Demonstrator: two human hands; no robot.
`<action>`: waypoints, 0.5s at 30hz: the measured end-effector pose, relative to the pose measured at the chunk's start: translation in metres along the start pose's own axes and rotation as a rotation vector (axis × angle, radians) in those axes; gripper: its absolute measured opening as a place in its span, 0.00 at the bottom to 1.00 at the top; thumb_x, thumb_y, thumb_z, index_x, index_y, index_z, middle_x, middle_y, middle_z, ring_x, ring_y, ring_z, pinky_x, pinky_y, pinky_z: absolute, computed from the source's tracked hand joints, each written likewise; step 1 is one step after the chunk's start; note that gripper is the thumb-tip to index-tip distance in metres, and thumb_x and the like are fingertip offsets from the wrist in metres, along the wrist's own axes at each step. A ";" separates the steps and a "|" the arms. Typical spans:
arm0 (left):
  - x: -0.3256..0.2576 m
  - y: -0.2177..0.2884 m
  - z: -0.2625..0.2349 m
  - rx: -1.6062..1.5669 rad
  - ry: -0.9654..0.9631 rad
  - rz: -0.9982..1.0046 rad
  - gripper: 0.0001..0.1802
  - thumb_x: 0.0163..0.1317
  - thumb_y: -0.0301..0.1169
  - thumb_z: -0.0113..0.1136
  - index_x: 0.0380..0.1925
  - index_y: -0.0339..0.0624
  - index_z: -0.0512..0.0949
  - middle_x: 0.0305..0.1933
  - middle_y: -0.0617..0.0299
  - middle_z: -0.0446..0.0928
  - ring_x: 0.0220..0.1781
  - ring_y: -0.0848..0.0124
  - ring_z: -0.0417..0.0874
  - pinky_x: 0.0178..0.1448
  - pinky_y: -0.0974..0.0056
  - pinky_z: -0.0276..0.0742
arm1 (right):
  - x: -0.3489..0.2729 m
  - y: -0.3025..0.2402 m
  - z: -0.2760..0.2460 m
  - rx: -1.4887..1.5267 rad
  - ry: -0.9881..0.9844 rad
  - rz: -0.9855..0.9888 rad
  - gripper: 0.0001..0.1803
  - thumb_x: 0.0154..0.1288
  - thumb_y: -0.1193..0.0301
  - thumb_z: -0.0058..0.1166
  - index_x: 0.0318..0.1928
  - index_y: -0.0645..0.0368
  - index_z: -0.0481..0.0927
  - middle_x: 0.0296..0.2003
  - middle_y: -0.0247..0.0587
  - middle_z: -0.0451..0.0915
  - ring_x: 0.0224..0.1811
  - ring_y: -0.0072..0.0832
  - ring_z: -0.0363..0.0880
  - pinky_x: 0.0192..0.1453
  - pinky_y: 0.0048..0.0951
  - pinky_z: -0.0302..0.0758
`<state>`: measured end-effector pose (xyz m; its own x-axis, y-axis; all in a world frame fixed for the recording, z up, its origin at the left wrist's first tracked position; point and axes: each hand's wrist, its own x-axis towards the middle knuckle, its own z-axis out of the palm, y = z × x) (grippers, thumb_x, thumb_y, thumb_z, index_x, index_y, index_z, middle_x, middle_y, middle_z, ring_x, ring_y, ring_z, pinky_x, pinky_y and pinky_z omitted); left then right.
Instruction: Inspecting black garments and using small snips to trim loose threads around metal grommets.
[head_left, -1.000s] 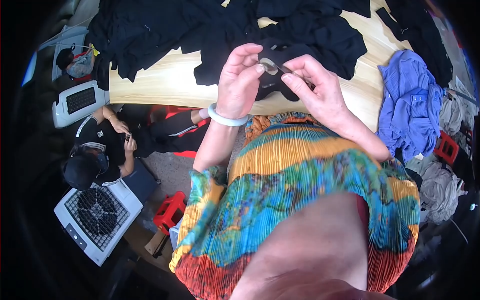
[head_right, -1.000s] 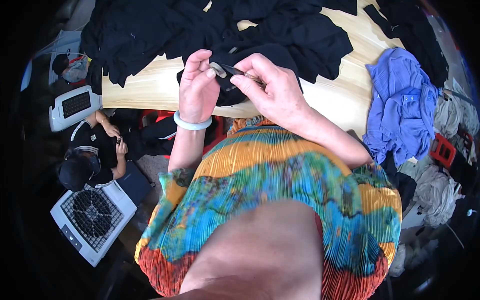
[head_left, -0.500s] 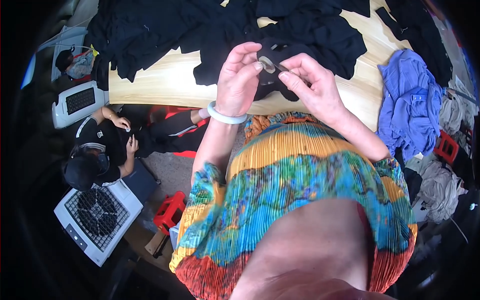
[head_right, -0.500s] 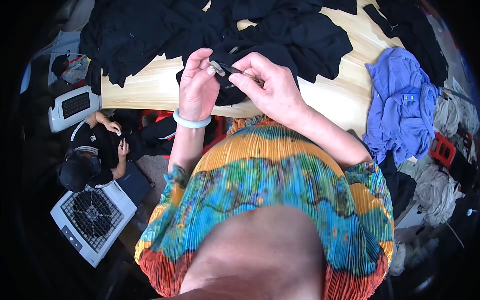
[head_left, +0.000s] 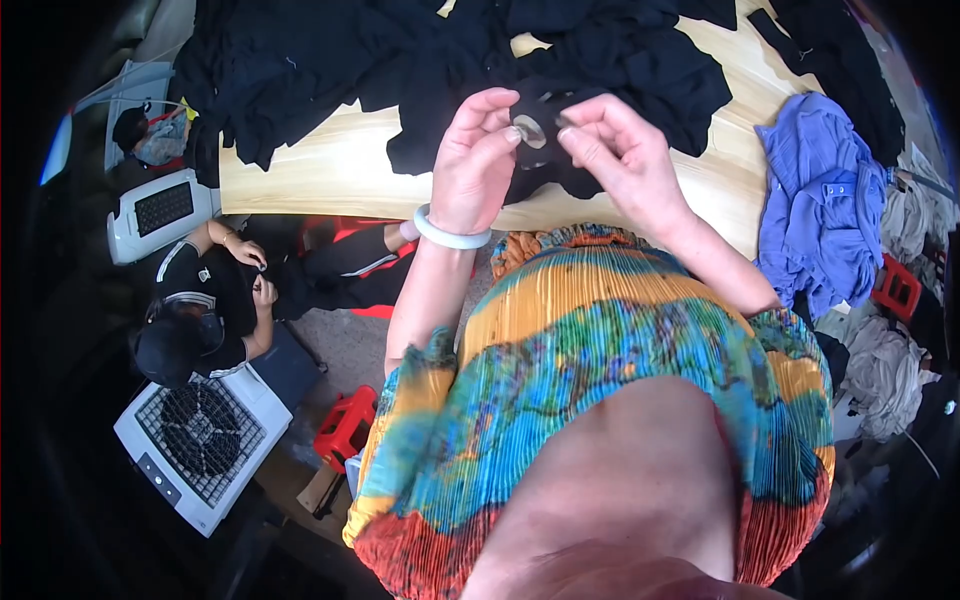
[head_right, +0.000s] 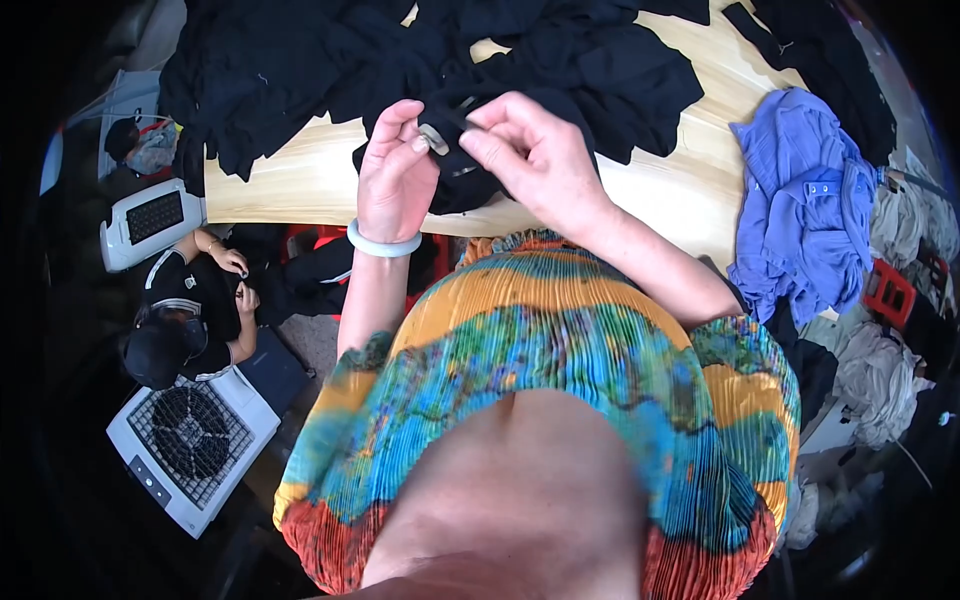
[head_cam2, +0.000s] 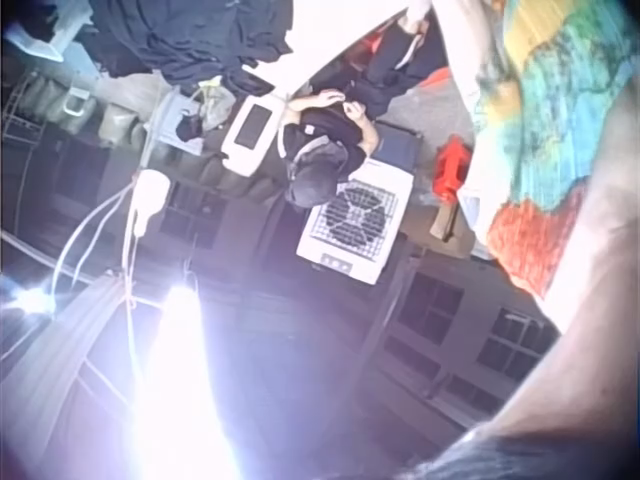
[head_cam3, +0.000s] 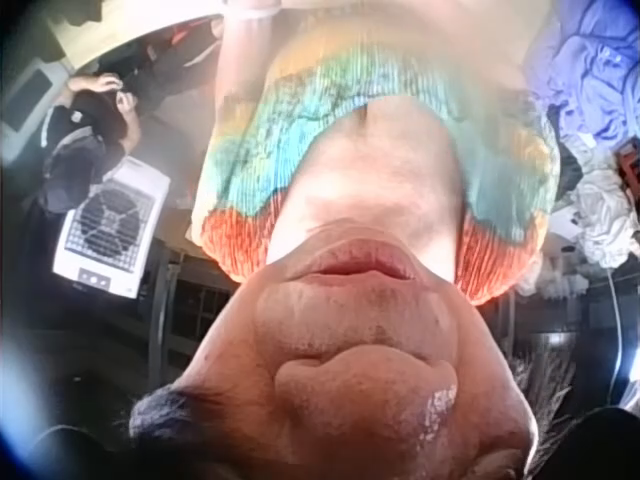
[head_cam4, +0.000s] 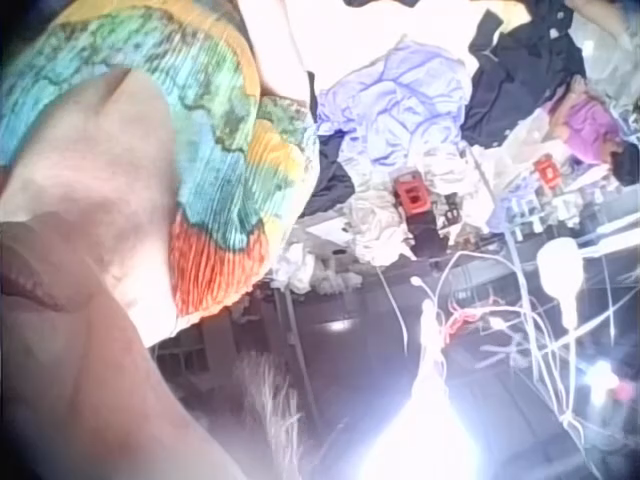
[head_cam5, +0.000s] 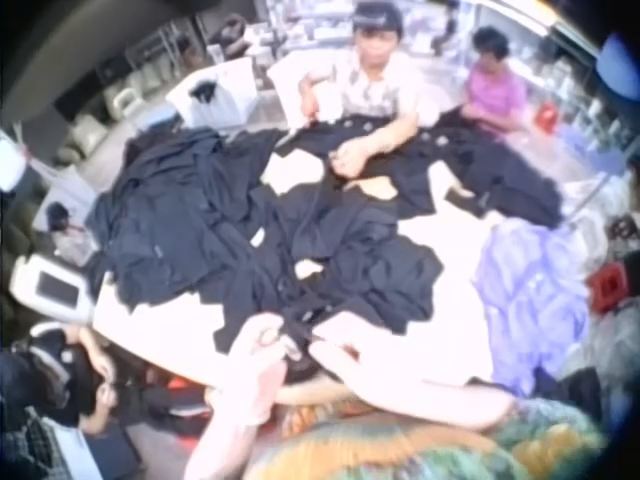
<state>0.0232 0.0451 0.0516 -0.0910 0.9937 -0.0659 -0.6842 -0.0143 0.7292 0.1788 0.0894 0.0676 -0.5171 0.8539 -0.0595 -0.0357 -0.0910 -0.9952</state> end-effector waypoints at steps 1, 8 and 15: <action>0.000 0.001 0.000 -0.090 0.005 -0.041 0.17 0.53 0.18 0.47 0.44 0.38 0.68 0.36 0.62 0.73 0.41 0.74 0.73 0.51 0.69 0.67 | 0.003 0.001 -0.001 0.097 0.037 -0.006 0.08 0.59 0.72 0.51 0.36 0.62 0.71 0.22 0.26 0.71 0.25 0.09 0.67 0.29 0.12 0.63; -0.002 0.003 -0.006 -0.370 0.022 -0.194 0.17 0.54 0.19 0.47 0.45 0.41 0.68 0.35 0.64 0.73 0.43 0.74 0.73 0.54 0.67 0.66 | 0.013 -0.007 -0.016 0.146 0.066 0.013 0.09 0.61 0.70 0.49 0.39 0.62 0.70 0.26 0.26 0.71 0.29 0.09 0.67 0.35 0.11 0.64; 0.000 -0.003 -0.014 -0.327 -0.060 -0.214 0.20 0.54 0.22 0.44 0.49 0.46 0.66 0.52 0.55 0.68 0.57 0.63 0.67 0.62 0.58 0.60 | 0.010 -0.009 -0.008 -0.100 -0.050 -0.115 0.19 0.55 0.77 0.53 0.48 0.63 0.67 0.30 0.27 0.69 0.35 0.11 0.66 0.40 0.13 0.64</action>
<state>0.0153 0.0433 0.0402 0.1143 0.9827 -0.1457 -0.8785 0.1684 0.4471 0.1805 0.1027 0.0758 -0.5568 0.8287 0.0567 -0.0131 0.0595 -0.9981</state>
